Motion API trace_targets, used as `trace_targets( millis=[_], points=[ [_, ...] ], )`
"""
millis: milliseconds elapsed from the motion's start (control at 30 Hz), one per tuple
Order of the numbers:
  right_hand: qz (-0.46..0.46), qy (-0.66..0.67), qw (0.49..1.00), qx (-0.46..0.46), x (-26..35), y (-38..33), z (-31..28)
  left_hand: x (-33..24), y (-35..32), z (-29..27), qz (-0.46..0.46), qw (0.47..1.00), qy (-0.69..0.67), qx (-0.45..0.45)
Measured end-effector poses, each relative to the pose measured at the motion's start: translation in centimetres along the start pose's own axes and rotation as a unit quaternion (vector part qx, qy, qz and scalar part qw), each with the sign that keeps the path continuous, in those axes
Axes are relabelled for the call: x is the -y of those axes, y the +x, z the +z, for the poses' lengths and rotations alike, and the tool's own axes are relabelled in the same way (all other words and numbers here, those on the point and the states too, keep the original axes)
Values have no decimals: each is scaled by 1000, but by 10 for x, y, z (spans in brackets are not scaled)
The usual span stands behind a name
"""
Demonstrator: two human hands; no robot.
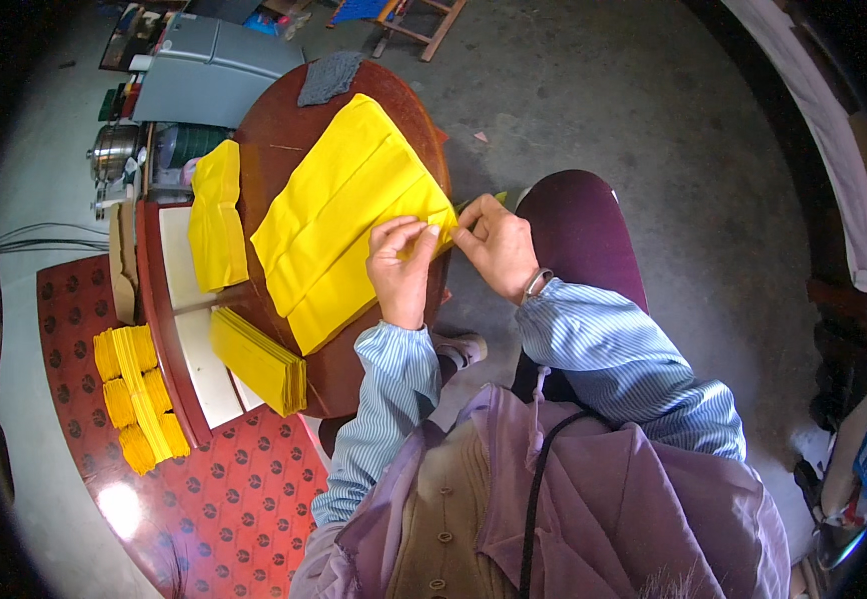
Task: The person folds yellow fabric pieces on a round wooden table, aligning edges and pressing folds flat. They repeatedly pick up, fold, and stack the fabric, handling each piece one at a time.
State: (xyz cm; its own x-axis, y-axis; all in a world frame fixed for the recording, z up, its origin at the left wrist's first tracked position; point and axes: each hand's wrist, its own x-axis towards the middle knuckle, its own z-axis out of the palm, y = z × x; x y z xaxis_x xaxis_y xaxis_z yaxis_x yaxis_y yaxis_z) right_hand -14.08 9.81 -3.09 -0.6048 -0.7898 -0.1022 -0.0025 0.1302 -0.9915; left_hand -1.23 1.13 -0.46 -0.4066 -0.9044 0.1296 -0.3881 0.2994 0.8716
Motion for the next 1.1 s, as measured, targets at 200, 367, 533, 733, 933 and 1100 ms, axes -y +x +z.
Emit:
trace_targets(
  millis=[200,367,533,733,933,1100],
  points=[
    [-18,5,1000,-4,4,-1,-2,1,0,-1,4,1000,2,0],
    [-17,-19,1000,-9,2,-1,0,0,1,-1,6,1000,3,2],
    [-22,-42,999,-16,0,-2,-3,-2,1,-2,5,1000,7,6],
    [-12,-37,999,4,2,-3,-4,-2,1,-3,2,1000,5,9],
    [-4,-4,1000,7,3,-1,-4,-2,1,-2,0,1000,2,8],
    [-19,-3,1000,5,3,-2,-3,-1,1,-3,3,1000,2,10]
  ],
)
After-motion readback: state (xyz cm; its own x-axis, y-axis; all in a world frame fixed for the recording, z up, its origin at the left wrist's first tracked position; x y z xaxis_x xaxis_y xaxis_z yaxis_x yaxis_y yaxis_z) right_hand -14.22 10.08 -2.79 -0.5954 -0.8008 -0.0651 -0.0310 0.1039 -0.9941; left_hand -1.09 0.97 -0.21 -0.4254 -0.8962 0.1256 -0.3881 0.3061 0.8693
